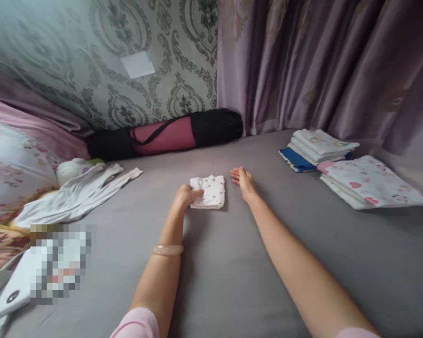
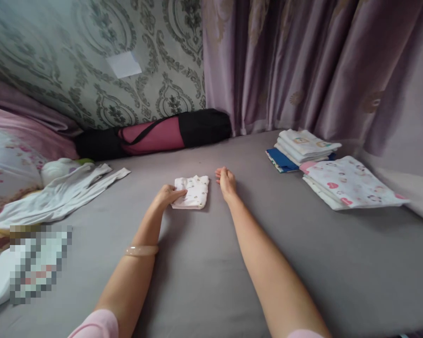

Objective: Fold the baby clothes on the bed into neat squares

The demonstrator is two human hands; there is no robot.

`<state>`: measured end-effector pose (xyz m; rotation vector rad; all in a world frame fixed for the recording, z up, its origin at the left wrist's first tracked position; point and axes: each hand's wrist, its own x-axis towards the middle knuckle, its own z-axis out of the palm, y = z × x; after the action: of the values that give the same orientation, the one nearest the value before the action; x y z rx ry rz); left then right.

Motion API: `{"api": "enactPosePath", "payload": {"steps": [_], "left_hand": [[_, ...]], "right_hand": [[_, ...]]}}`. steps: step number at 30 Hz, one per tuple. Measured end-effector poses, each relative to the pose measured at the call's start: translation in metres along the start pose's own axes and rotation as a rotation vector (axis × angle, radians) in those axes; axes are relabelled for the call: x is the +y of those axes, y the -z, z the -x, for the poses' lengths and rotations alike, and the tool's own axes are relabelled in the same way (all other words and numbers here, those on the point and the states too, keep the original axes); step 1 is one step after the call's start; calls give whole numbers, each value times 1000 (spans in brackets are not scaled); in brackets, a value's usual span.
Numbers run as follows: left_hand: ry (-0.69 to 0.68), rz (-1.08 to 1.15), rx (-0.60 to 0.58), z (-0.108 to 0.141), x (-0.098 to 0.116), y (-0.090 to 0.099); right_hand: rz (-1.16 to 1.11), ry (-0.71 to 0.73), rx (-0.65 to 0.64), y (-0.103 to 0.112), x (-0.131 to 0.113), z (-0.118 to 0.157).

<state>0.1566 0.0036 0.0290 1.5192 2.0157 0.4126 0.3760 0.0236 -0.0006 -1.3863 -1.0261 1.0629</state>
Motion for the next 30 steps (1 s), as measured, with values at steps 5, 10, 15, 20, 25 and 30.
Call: {"api": "enactPosePath", "payload": {"steps": [5, 10, 15, 20, 25, 30], "left_hand": [[-58, 105, 16, 8, 11, -4], [-59, 353, -54, 14, 27, 14], [-69, 338, 87, 19, 35, 54], [-118, -126, 356, 29, 40, 78], [-178, -307, 356, 31, 51, 49], [-164, -130, 162, 28, 55, 13]], "right_hand": [[-104, -79, -7, 5, -2, -2], [-168, -118, 0, 8, -1, -5], [-279, -173, 30, 9, 1, -9], [-382, -218, 50, 9, 5, -12], [-398, -228, 46, 9, 1, -10], [-383, -246, 34, 9, -4, -6]]}}
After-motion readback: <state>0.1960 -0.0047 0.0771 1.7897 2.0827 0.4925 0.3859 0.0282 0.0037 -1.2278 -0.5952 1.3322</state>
